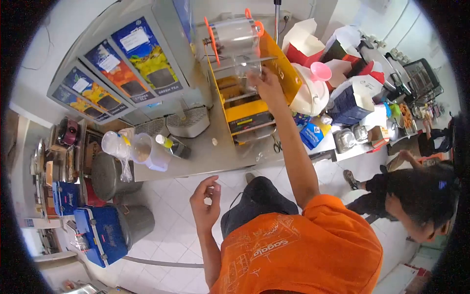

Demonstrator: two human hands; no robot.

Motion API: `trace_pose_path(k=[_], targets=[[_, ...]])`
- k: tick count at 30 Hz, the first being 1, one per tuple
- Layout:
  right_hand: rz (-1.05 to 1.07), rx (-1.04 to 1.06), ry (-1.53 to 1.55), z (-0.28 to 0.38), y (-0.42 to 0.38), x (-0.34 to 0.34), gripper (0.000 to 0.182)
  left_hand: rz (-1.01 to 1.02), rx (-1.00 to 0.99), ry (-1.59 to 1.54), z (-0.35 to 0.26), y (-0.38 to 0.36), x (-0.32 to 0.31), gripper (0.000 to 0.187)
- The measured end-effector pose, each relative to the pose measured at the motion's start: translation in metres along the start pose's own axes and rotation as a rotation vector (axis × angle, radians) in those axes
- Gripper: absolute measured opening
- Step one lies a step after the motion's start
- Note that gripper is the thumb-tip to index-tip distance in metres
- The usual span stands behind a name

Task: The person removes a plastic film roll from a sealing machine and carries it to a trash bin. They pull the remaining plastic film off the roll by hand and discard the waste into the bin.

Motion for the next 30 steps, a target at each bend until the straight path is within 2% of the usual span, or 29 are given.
trace_pose_path(k=[3, 7, 11, 13, 17, 20, 22, 23, 25, 26, 28, 30], targets=[[0.035, -0.002, 0.04, 0.013, -0.006, 0.001, 0.019, -0.026, -0.113, -0.051, -0.051, 0.032, -0.019, 0.023], [0.186, -0.119, 0.135, 0.037, -0.017, -0.004, 0.022, 0.058, -0.178, -0.124, -0.094, 0.066, -0.047, 0.021], [0.148, -0.104, 0.086, 0.058, -0.016, -0.004, 0.019, 0.049, -0.24, -0.095, -0.123, 0.1, -0.063, 0.022], [0.184, -0.078, 0.061, 0.062, -0.014, -0.003, 0.02, -0.027, -0.417, 0.0, -0.138, 0.117, -0.06, 0.034], [0.244, -0.059, 0.015, 0.089, -0.014, -0.005, 0.024, -0.242, -0.76, 0.526, -0.193, 0.169, -0.063, 0.061], [0.33, 0.013, 0.076, 0.114, -0.006, -0.01, 0.027, -0.216, -0.865, 0.417, -0.208, 0.217, -0.075, 0.067], [0.334, 0.044, -0.041, 0.143, 0.002, -0.012, 0.026, -0.148, -0.893, 0.388, -0.212, 0.25, -0.079, 0.052], [0.332, 0.069, -0.157, 0.154, 0.009, -0.012, 0.027, -0.148, -0.9, 0.387, -0.218, 0.265, -0.077, 0.052], [0.356, 0.236, -0.1, 0.179, 0.03, -0.011, 0.031, -0.141, -0.853, 0.314, -0.231, 0.293, -0.072, 0.03], [0.351, 0.241, -0.098, 0.189, 0.039, -0.009, 0.031, -0.139, -0.86, 0.315, -0.244, 0.297, -0.071, 0.03], [0.299, 0.434, -0.102, 0.225, 0.045, 0.003, 0.034, -0.265, -0.908, 0.287, -0.269, 0.303, -0.064, 0.015], [0.277, 0.431, -0.072, 0.245, 0.043, 0.016, 0.032, -0.293, -0.997, 0.379, -0.28, 0.323, -0.061, 0.017]])
Point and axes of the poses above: each hand's wrist, its own y-axis towards the middle knuckle, its own x-axis out of the back of the hand, z = x × y, the point moved 7 cm from there along y, towards the middle knuckle, and after that the axes turned 3 degrees about -z, right-handed, at the moved point
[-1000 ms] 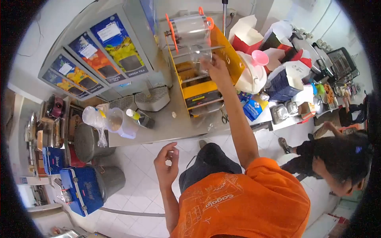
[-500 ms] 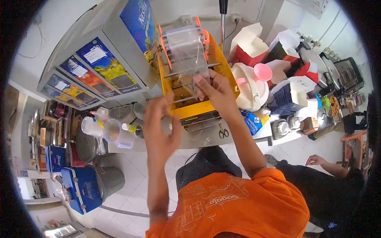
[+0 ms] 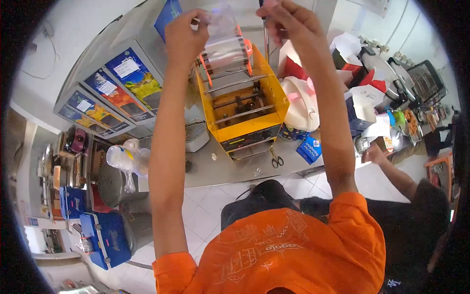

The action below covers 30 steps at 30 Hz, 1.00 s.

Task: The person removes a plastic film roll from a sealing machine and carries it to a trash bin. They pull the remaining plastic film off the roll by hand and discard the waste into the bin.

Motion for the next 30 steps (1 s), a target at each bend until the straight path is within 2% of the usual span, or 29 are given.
trace_pose_path(k=[1, 2, 4, 5, 7, 8, 10, 13, 20, 22, 30], targets=[[-0.014, -0.006, 0.028, 0.007, -0.001, 0.005, 0.03, -0.008, -0.087, 0.092, -0.001, 0.007, 0.001, 0.022], [-0.021, -0.002, 0.021, 0.013, -0.005, 0.006, 0.03, -0.009, -0.093, 0.083, 0.002, 0.014, 0.0, 0.022], [-0.094, 0.024, 0.053, 0.024, -0.02, 0.011, 0.032, 0.014, 0.084, 0.106, 0.023, 0.025, -0.003, 0.027], [0.033, -0.08, 0.006, 0.016, -0.024, 0.016, 0.032, 0.019, 0.084, 0.102, 0.027, 0.029, -0.005, 0.027], [-0.053, -0.042, -0.057, 0.019, -0.037, 0.018, 0.033, -0.066, 0.013, 0.25, 0.024, 0.037, -0.002, 0.03], [-0.134, 0.002, -0.12, 0.025, -0.043, 0.021, 0.034, -0.062, 0.01, 0.245, 0.022, 0.039, -0.001, 0.03], [-0.13, -0.02, -0.092, 0.025, -0.051, 0.024, 0.032, 0.098, 0.179, 0.039, 0.032, 0.041, -0.011, 0.029], [-0.144, -0.046, -0.073, 0.029, -0.061, 0.023, 0.032, 0.129, 0.195, -0.06, 0.04, 0.046, -0.018, 0.029], [-0.154, -0.073, -0.061, 0.035, -0.071, 0.022, 0.034, 0.123, 0.236, -0.094, 0.047, 0.047, -0.02, 0.031], [-0.165, -0.056, -0.082, 0.034, -0.072, 0.021, 0.034, 0.15, 0.17, -0.02, 0.045, 0.049, -0.02, 0.032], [-0.141, -0.104, -0.023, 0.018, -0.083, 0.006, 0.031, 0.117, 0.16, 0.008, 0.046, 0.052, -0.019, 0.033]])
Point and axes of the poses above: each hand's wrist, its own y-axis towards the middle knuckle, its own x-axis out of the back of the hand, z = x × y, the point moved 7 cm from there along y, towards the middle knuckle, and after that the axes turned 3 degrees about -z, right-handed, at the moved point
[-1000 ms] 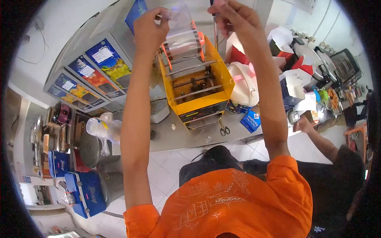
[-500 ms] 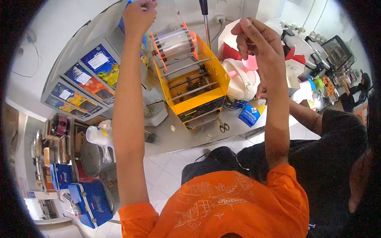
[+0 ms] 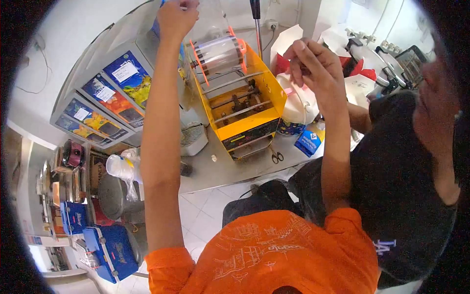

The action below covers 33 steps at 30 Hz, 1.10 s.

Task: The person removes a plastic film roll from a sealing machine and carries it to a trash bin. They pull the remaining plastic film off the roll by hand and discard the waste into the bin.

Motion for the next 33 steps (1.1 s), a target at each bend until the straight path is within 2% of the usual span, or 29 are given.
trace_pose_path(k=[4, 6, 8, 9, 14, 19, 22, 26, 29, 32, 33], targets=[[0.01, 0.003, -0.109, -0.016, -0.001, -0.003, 0.03, -0.012, -0.027, 0.031, 0.001, 0.004, 0.0, 0.032], [-0.056, 0.018, -0.049, -0.021, -0.013, -0.006, 0.03, -0.008, 0.004, -0.013, 0.002, 0.004, -0.001, 0.032], [-0.055, -0.145, 0.012, -0.033, -0.029, -0.012, 0.031, -0.004, 0.035, -0.058, 0.005, 0.005, -0.001, 0.032], [-0.024, -0.139, 0.101, -0.036, -0.036, -0.017, 0.032, -0.007, 0.038, -0.055, 0.006, 0.006, -0.002, 0.032], [-0.003, -0.273, 0.029, -0.045, -0.076, -0.026, 0.035, 0.004, 0.031, -0.129, 0.018, 0.017, -0.011, 0.032], [0.018, -0.456, -0.009, -0.073, -0.115, -0.023, 0.035, -0.03, 0.024, 0.045, 0.005, 0.022, -0.002, 0.037], [0.023, -0.542, -0.022, -0.093, -0.141, -0.017, 0.035, -0.093, -0.007, 0.022, 0.011, 0.03, -0.007, 0.039], [0.004, -0.567, -0.06, -0.11, -0.165, -0.011, 0.033, -0.049, 0.021, 0.078, 0.017, 0.037, -0.012, 0.04], [-0.029, -0.63, -0.028, -0.119, -0.178, -0.01, 0.033, -0.16, -0.064, 0.04, 0.015, 0.041, -0.011, 0.04], [-0.033, -0.629, 0.0, -0.125, -0.184, -0.011, 0.033, -0.06, -0.048, 0.071, 0.013, 0.043, -0.018, 0.04], [-0.032, -0.63, -0.001, -0.126, -0.186, -0.011, 0.033, 0.015, 0.014, -0.036, 0.015, 0.042, -0.024, 0.038]])
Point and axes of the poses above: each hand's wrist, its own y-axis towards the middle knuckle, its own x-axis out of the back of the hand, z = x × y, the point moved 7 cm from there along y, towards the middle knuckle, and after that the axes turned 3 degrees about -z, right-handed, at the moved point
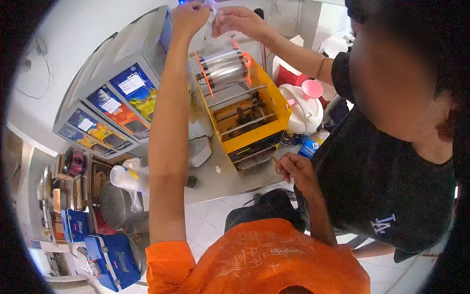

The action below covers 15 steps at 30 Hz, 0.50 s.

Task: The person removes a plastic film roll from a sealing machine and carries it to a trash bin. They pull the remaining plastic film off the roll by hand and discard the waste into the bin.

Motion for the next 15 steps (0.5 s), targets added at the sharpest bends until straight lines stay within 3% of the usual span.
trace_pose_path(k=[2, 4, 8, 10, 15], targets=[[-0.01, 0.009, -0.005, -0.003, 0.001, 0.0, 0.034, 0.073, 0.063, -0.105, 0.009, -0.001, -0.009, 0.035], [-0.018, -0.001, -0.005, -0.007, 0.001, 0.0, 0.033, 0.153, 0.092, -0.419, 0.011, -0.006, -0.016, 0.031], [-0.032, 0.001, -0.074, -0.01, 0.003, 0.002, 0.031, 0.232, 0.033, -0.382, -0.003, -0.015, -0.009, 0.032], [-0.028, 0.008, -0.056, -0.012, 0.005, 0.001, 0.031, 0.215, -0.016, -0.594, -0.018, -0.029, 0.0, 0.049], [0.002, -0.028, -0.071, -0.016, 0.008, -0.002, 0.034, 0.128, 0.0, -0.502, -0.06, -0.07, 0.043, 0.044]])
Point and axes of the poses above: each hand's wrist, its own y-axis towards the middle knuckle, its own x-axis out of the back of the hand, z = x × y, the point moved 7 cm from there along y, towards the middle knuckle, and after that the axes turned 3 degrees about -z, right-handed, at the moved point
